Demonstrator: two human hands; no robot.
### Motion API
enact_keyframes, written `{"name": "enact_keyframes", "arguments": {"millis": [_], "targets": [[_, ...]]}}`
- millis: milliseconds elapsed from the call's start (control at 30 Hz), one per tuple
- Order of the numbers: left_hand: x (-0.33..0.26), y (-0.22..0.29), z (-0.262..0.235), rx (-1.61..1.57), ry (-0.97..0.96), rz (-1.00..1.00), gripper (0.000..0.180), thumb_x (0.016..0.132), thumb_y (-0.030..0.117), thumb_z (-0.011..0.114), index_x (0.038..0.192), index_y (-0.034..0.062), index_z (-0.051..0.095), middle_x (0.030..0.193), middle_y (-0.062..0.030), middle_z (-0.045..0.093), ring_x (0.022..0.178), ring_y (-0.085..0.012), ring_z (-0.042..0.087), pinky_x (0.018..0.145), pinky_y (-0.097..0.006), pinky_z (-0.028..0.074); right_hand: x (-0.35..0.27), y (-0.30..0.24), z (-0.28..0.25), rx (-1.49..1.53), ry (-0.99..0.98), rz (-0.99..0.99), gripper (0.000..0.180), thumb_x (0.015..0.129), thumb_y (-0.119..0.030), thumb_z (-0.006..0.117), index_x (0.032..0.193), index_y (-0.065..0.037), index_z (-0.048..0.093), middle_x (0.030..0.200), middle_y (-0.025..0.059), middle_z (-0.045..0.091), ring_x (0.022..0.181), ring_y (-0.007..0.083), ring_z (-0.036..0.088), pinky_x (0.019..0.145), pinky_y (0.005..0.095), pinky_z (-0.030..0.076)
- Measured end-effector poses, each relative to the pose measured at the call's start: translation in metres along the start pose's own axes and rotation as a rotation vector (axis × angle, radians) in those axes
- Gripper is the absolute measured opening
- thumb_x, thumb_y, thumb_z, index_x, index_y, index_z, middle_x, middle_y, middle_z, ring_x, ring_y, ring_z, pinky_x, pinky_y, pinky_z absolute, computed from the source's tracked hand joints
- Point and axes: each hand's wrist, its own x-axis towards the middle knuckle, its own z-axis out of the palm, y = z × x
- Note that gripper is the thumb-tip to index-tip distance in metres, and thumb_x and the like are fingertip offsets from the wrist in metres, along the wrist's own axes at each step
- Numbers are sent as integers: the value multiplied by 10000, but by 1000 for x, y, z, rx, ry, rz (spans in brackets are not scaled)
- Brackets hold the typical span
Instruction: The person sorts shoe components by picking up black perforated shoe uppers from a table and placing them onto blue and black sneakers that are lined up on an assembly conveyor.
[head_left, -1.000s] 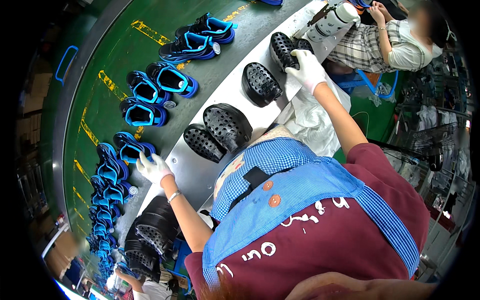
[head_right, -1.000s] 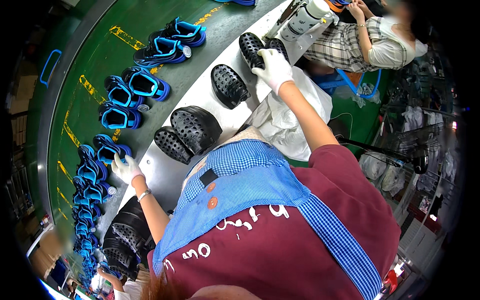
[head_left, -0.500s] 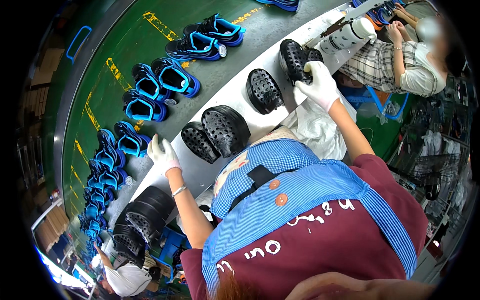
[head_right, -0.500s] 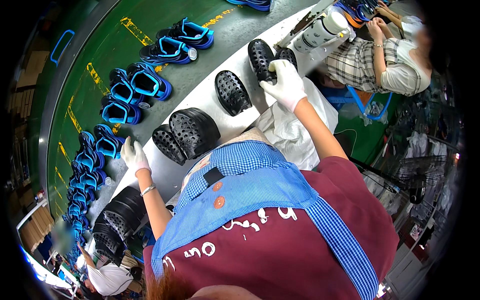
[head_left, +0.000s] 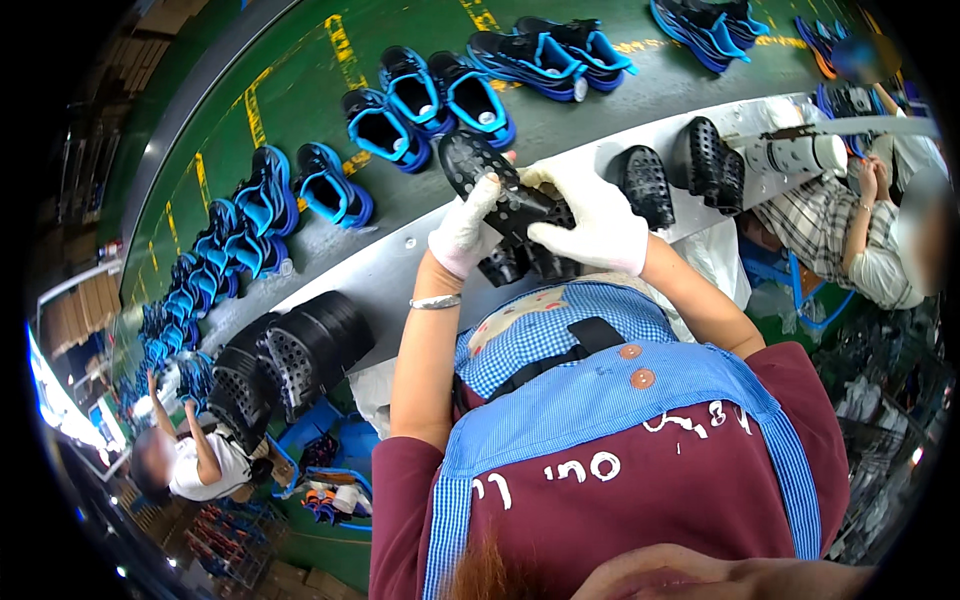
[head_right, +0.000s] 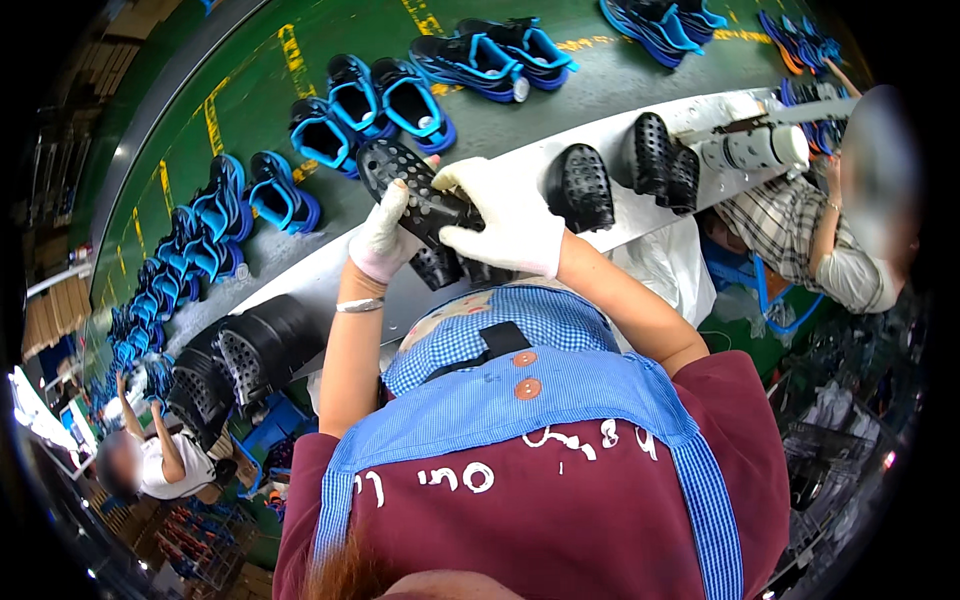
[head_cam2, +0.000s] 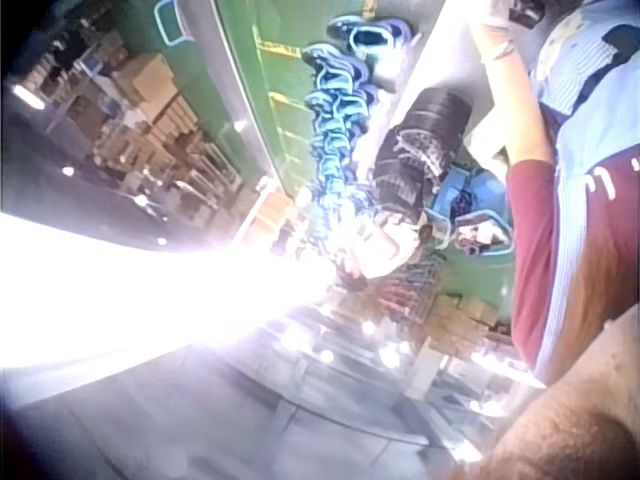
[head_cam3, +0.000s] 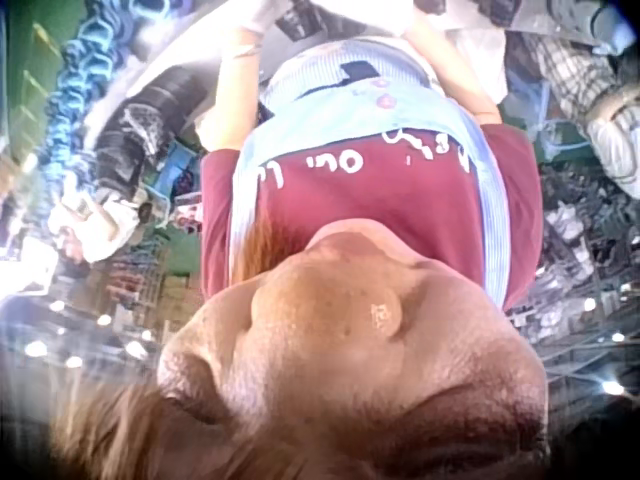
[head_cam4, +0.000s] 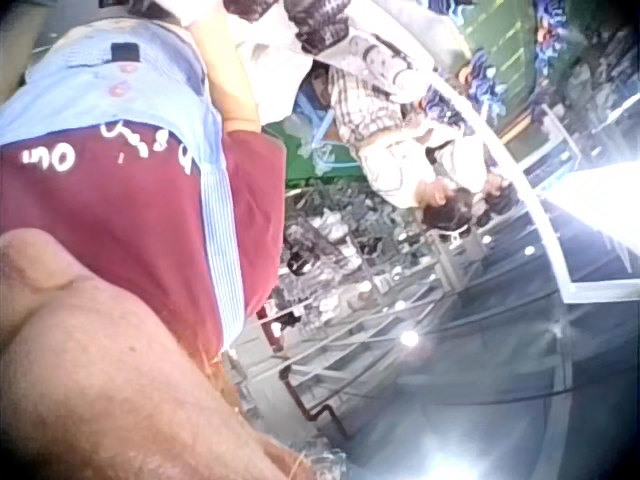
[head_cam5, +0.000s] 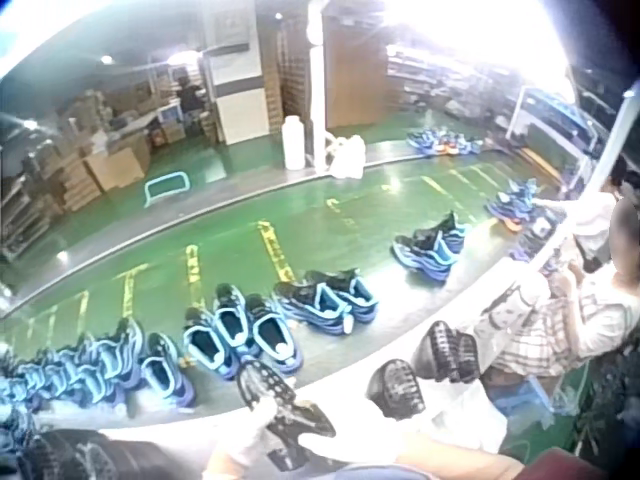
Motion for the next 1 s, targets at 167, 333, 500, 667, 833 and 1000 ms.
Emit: {"name": "enact_keyframes", "arguments": {"millis": [167, 333, 500, 667, 833, 1000], "targets": [[-12, 17, -49, 111, 145, 211, 441, 913, 238, 656, 1275, 48, 488, 1112, -83, 628, 1007, -192, 613, 902, -348, 494, 29, 2, 50, -58, -103, 121, 425, 843, -307, 628, 1137, -11, 547, 979, 196, 581, 926, 344, 594, 825, 410, 474], [-14, 32, -81, 23, 206, 292, 312, 901, 148, 668, 1174, 51, 552, 1057, -37, 629, 965, -149, 602, 866, -322, 491, 71, 1, 86, -248, -117, 124, 430, 852, -407, 611, 1025, -18, 551, 959, 213, 580, 910, 391, 587, 793, 451, 477], [-12, 54, -94, 20, 234, 303, 260, 910, 134, 653, 1141, 50, 570, 1074, -25, 628, 977, -138, 598, 855, -322, 493, 113, -5, 95, -344, -256, 238, 535, 817, -537, 604, 890, -7, 587, 883, 212, 637, 856, 377, 628, 753, 435, 498], [-10, 78, -104, -4, 176, 211, 321, 932, 248, 631, 1163, 37, 559, 1084, -68, 628, 971, -180, 615, 879, -369, 505, 131, -14, 112, -533, -209, 231, 526, 812, -576, 572, 769, -57, 645, 731, 161, 643, 727, 336, 649, 667, 422, 508], [3, 88, -138, 419, 383, 170, 380, 896, 299, 653, 1137, 12, 592, 1136, -116, 612, 977, -225, 623, 871, -338, 499, 165, -2, 124, -518, -236, 273, 480, 830, -540, 547, 791, -77, 668, 747, 162, 660, 744, 333, 655, 676, 418, 509], [1, 80, -173, 1498, 555, 543, 544, 817, 298, 678, 1233, -24, 545, 1336, -224, 468, 1160, -357, 509, 1004, -393, 414, 212, 13, 126, -715, -396, 252, 483, 839, -505, 523, 793, -52, 682, 786, 175, 679, 777, 334, 671, 718, 419, 526]]}}
